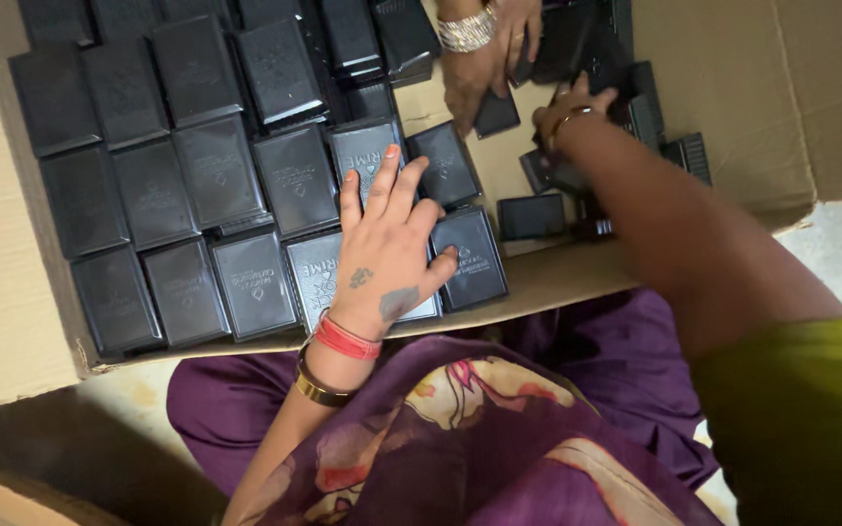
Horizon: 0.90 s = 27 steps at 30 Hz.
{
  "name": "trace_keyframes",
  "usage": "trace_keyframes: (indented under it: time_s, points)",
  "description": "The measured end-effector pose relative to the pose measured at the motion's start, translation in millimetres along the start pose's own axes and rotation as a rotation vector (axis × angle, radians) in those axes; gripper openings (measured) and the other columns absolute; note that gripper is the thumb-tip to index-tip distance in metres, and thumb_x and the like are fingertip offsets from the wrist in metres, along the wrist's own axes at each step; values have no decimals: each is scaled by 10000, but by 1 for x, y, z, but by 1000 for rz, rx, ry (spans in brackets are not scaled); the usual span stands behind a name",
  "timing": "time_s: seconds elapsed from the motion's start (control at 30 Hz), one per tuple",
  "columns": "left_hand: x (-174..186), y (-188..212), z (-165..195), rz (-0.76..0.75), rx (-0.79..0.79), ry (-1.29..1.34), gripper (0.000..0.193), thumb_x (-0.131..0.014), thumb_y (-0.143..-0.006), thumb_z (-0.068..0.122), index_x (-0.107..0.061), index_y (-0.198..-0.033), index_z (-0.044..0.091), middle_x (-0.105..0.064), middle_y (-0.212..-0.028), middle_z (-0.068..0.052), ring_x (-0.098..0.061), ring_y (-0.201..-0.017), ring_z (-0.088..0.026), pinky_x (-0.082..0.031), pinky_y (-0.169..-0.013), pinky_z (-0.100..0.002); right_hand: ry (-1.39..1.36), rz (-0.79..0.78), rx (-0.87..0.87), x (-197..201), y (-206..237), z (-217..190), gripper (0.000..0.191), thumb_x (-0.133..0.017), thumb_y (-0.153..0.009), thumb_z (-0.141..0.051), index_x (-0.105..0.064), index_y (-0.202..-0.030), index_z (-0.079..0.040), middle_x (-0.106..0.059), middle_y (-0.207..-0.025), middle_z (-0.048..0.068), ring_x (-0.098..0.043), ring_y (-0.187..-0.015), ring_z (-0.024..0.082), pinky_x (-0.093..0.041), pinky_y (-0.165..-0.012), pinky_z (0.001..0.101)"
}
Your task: The person sits on the floor and arranges small black rectangular boxes into a large cardboard box. They pick up boxes from a pile and place them in neat rows, occasionally adjusting the alignment. Another person assists by adding more boxes to the pile.
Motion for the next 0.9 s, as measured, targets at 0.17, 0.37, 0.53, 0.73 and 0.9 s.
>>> trace_keyframes:
  time_s: [0.17,0.37,0.53,0.73,0.9]
  points:
    - [1,0,0,6,0,6,366,-805,-732,342,-679,-970,93,-484,-1485,-162,-270,-1518,-360,-165,-1192,-662,-151,281,97,36,-4,19,590,-795,-836,-307,-661,-1379,-119,-687,-1337,225,-653,-1229,413,-537,-1019,511]
    - [-1,1,-2,18,-4,-3,380,-804,-743,349,-669,-977,83,-480,-1495,-166,-271,-1518,-365,-168,-1197,-655,-1080,272,521,98,61,18,645,-775,-768,-344,-604,-1373,-205,-701,-1203,119,-696,-929,347,-571,-695,515]
    - [0,0,-2,8,0,-6,359,-802,-745,345,-678,-979,103,-481,-1498,-156,-276,-1522,-360,-167,-1191,-659,-590,675,730,87,93,-74,586,-826,-841,-475,-640,-1323,-199,-693,-1150,231,-686,-983,400,-552,-839,493]
    - [2,-1,0,-7,2,-13,362,-803,-728,341,-681,-965,96,-499,-1487,-129,-283,-1514,-357,-170,-1186,-666,-711,248,348,42,48,-93,805,-584,-957,-616,-320,-1484,-67,-686,-1067,321,-673,-1033,454,-508,-933,516]
    - [0,1,-1,7,-10,-17,378,-801,-732,344,-695,-994,92,-489,-1484,-164,-279,-1516,-366,-166,-1190,-669,-315,206,261,31,17,-42,521,-594,-987,-451,-658,-1294,-34,-742,-1154,239,-717,-1059,406,-557,-934,516]
Point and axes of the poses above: each hand's wrist, its own y-axis away from the middle knuckle, its own x-axis out of the back of the hand, z = x × y, the point moved 5 cm from there along -y, towards the middle knuckle
